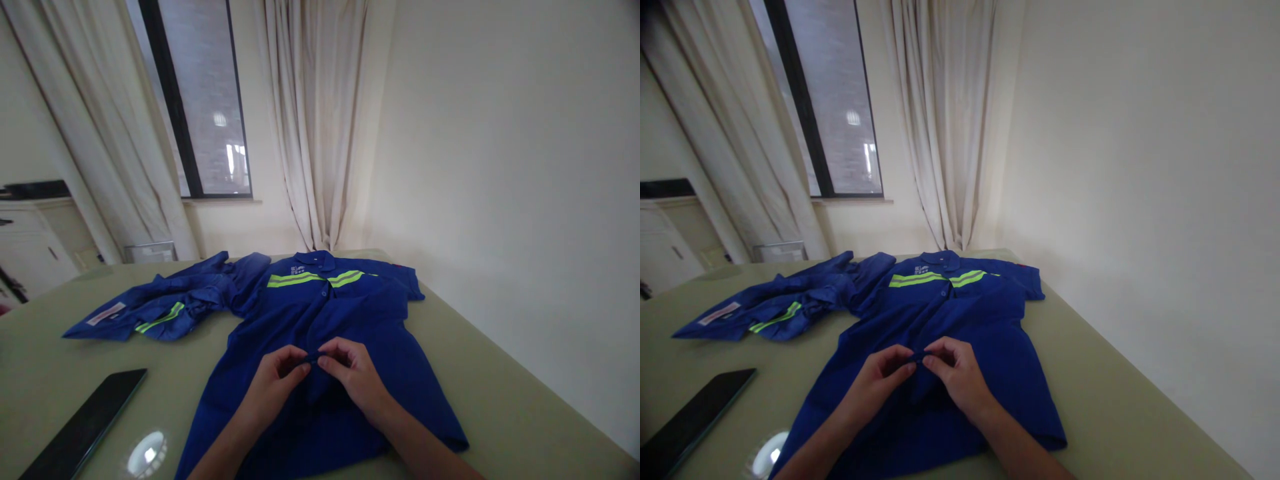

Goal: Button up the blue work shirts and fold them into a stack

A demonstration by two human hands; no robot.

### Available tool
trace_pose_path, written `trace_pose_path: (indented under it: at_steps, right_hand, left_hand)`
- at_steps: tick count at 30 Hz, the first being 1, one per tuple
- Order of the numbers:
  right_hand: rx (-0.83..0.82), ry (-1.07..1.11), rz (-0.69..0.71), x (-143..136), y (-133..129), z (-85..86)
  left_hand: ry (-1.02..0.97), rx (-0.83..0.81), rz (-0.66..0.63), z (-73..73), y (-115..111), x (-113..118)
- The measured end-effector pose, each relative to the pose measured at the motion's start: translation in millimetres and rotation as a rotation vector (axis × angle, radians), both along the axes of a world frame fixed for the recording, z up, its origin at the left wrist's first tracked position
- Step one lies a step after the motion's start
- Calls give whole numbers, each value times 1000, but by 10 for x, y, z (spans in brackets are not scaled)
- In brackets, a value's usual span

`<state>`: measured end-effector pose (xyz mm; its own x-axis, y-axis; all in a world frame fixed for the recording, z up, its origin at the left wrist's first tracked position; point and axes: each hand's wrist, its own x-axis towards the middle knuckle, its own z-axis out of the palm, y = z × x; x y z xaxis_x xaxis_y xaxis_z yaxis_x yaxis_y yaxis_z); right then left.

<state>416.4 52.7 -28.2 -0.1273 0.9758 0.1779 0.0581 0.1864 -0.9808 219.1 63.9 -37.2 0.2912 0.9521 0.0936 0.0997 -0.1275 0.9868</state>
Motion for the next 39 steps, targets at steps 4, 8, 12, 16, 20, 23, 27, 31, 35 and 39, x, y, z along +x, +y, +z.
trace_pose_path:
  at_steps: [4, 8, 12, 16, 20, 23, 27, 31, 35, 39]
  right_hand:
    - [-35, 68, -6, -16, 1, -24]
    - [-149, 149, 15, -5, -3, -14]
    - [-194, 162, 37, 19, -2, -4]
    - [-129, 116, 94, 28, -12, 14]
    - [-48, 54, 114, 7, -29, 23]
    - [-19, 17, 109, 5, -31, 38]
    - [-44, 7, 212, 122, -1, 108]
    - [-161, 10, 375, 301, 54, 185]
    - [-156, -177, 292, 315, 43, 193]
    - [78, -545, 226, 234, -33, 186]
  left_hand:
    - [67, 80, 25, 44, -58, 18]
    - [277, 295, 104, 76, -156, 41]
    - [423, 455, 27, 57, -193, 42]
    - [413, 494, 84, 5, -176, 36]
    - [412, 508, 82, -24, -175, 48]
    - [360, 443, 84, 10, -172, 68]
    - [217, 357, 10, 154, -170, 52]
    - [167, 224, -231, 317, -233, -15]
    - [119, -217, -523, 288, -319, -7]
    - [288, -219, -464, 132, -332, 91]
